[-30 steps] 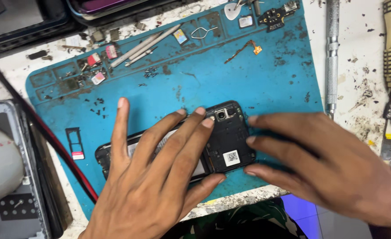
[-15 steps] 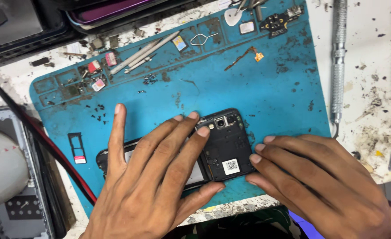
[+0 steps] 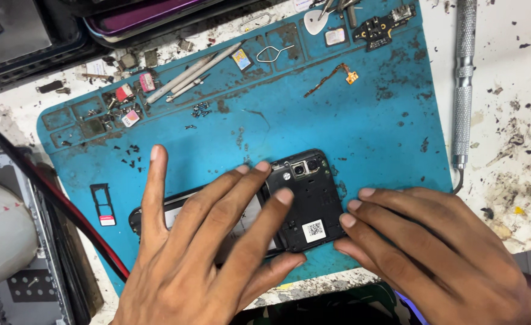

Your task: The person works on a disassembled smartphone on a repair mat, prying at the edge of the device with a metal tool and repositioning it. They remove the back cover, lift out the battery, then use a brush and a screwdriver-like tool to work around the exposed camera and internal components.

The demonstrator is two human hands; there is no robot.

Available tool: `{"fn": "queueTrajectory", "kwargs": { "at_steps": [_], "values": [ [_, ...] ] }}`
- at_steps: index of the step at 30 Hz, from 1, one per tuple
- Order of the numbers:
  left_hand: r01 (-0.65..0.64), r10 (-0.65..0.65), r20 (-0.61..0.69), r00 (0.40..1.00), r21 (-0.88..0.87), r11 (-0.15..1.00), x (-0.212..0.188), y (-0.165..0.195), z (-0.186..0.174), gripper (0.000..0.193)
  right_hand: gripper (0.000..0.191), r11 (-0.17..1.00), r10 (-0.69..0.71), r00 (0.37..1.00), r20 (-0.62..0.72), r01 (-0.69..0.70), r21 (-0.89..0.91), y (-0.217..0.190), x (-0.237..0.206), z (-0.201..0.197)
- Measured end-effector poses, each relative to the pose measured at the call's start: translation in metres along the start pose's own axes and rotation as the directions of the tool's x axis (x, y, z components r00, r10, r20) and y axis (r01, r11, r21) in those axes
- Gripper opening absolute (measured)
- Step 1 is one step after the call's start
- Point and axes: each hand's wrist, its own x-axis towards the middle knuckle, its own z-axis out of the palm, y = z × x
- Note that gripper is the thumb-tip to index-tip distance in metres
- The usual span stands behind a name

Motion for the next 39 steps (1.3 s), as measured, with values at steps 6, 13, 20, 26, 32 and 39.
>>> {"fn": "queueTrajectory", "kwargs": {
  "at_steps": [6, 13, 20, 26, 32, 39],
  "values": [
    [-0.011, 0.011, 0.008, 1.0, 0.04, 0.999, 0.0, 0.0, 0.002, 0.042, 0.032, 0.999, -0.035, 0.999, 0.034, 0.037, -0.038, 0.002, -0.007, 0.002],
    [-0.017, 0.015, 0.03, 0.999, 0.042, 0.999, -0.001, 0.002, 0.004, 0.037, 0.034, 0.999, -0.013, 0.997, 0.072, 0.016, -0.03, 0.0, -0.014, 0.004],
    [0.002, -0.002, 0.054, 0.999, 0.011, 1.0, -0.003, 0.003, 0.007, 0.036, 0.034, 0.995, -0.096, 0.994, 0.056, 0.097, -0.022, 0.007, -0.011, 0.0],
    [0.001, -0.001, 0.066, 0.998, -0.004, 1.0, -0.004, 0.001, 0.007, 0.039, 0.037, 1.0, -0.011, 0.99, 0.139, 0.014, -0.017, 0.003, -0.013, -0.001],
    [0.052, -0.052, 0.031, 0.998, 0.007, 0.999, -0.002, 0.009, 0.009, 0.033, 0.037, 0.998, 0.015, 0.988, 0.155, -0.005, -0.063, 0.003, -0.019, 0.001],
    [0.097, -0.097, 0.001, 0.995, 0.054, 0.994, -0.004, 0.016, 0.011, 0.029, 0.037, 0.995, -0.045, 0.983, 0.179, 0.06, -0.082, 0.005, -0.025, 0.002]
  ]
}}
